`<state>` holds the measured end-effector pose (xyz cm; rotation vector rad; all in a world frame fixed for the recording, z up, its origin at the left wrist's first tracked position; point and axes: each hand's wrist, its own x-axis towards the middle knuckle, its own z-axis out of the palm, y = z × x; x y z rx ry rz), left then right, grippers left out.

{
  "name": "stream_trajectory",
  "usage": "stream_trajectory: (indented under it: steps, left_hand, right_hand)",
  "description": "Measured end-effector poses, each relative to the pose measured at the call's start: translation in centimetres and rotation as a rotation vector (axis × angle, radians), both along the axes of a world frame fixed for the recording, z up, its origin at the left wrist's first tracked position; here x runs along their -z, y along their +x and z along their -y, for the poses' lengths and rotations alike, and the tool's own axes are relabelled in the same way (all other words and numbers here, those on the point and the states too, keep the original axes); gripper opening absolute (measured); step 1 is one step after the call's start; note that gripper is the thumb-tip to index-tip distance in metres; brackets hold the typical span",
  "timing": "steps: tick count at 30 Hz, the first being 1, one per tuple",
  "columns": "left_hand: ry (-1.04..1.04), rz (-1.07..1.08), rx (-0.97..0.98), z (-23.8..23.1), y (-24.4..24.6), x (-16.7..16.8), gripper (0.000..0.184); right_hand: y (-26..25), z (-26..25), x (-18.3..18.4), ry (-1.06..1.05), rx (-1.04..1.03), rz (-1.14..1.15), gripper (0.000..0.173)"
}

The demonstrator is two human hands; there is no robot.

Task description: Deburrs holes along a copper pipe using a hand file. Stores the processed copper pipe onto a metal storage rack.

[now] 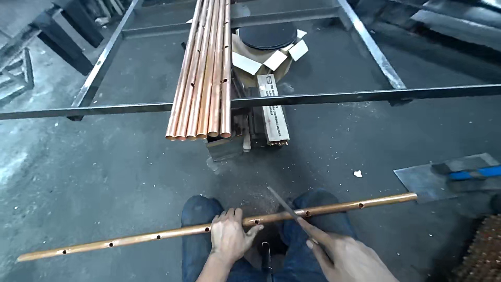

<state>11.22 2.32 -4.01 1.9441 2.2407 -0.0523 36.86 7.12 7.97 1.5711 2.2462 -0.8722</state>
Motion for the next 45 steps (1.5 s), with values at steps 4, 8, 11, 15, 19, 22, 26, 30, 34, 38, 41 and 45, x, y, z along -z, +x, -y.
stream_trajectory:
  steps: [4, 8, 11, 15, 19, 22, 26, 30, 34, 38, 41, 45]
  left_hand:
    - [-0.056, -0.010, 0.001, -0.1, 0.0, -0.3, 0.086]
    - [-0.193, 0.055, 0.019, -0.5, 0.0, -1.4, 0.086]
    - [-0.368, 0.107, 0.019, -1.4, 0.7, -2.6, 0.088]
    - [-0.590, 0.146, 0.053, -3.5, 1.0, -3.9, 0.094]
    - [-0.714, 0.158, 0.040, -5.2, 0.5, -4.1, 0.067]
    - [-0.812, 0.149, -0.051, -6.4, 0.8, -4.6, 0.039]
    - [-0.828, 0.152, -0.068, -6.7, 0.9, -4.8, 0.039]
    - [-0.762, 0.109, -0.077, -6.2, 1.8, -4.5, 0.037]
    - [-0.717, 0.080, -0.080, -5.6, 1.9, -4.4, 0.033]
    - [-0.703, 0.111, -0.086, -5.2, 1.4, -4.4, 0.031]
    - [-0.687, 0.109, -0.088, -5.1, 1.5, -4.1, 0.032]
    - [-0.601, 0.082, -0.104, -4.4, 1.9, -3.2, 0.033]
  right_hand:
    - [1.1, 1.3, 1.0, -0.013, 0.011, -0.070, 0.050]
    - [0.7, 0.8, 1.0, 0.147, -0.018, -0.141, 0.050]
    - [0.7, 0.9, 1.5, 0.249, -0.042, -0.173, 0.049]
    - [0.2, 1.6, 2.5, 0.234, -0.074, -0.135, 0.051]
    - [-0.3, 2.5, 2.1, 0.196, -0.149, -0.081, 0.049]
    - [0.2, 3.8, 0.8, 0.166, -0.225, -0.077, 0.047]
    - [0.9, 4.7, 0.7, 0.107, -0.296, -0.048, 0.047]
    - [-3.5, 0.8, 3.8, 0.140, -0.291, 0.017, 0.050]
    - [-6.6, -3.1, 3.3, -0.005, -0.303, 0.122, 0.049]
    - [-1.8, 1.1, 0.1, 0.109, -0.319, -0.039, 0.047]
    - [-1.1, 1.8, 0.1, 0.025, -0.341, 0.005, 0.048]
    - [-6.5, -3.2, 3.4, -0.029, -0.362, 0.141, 0.049]
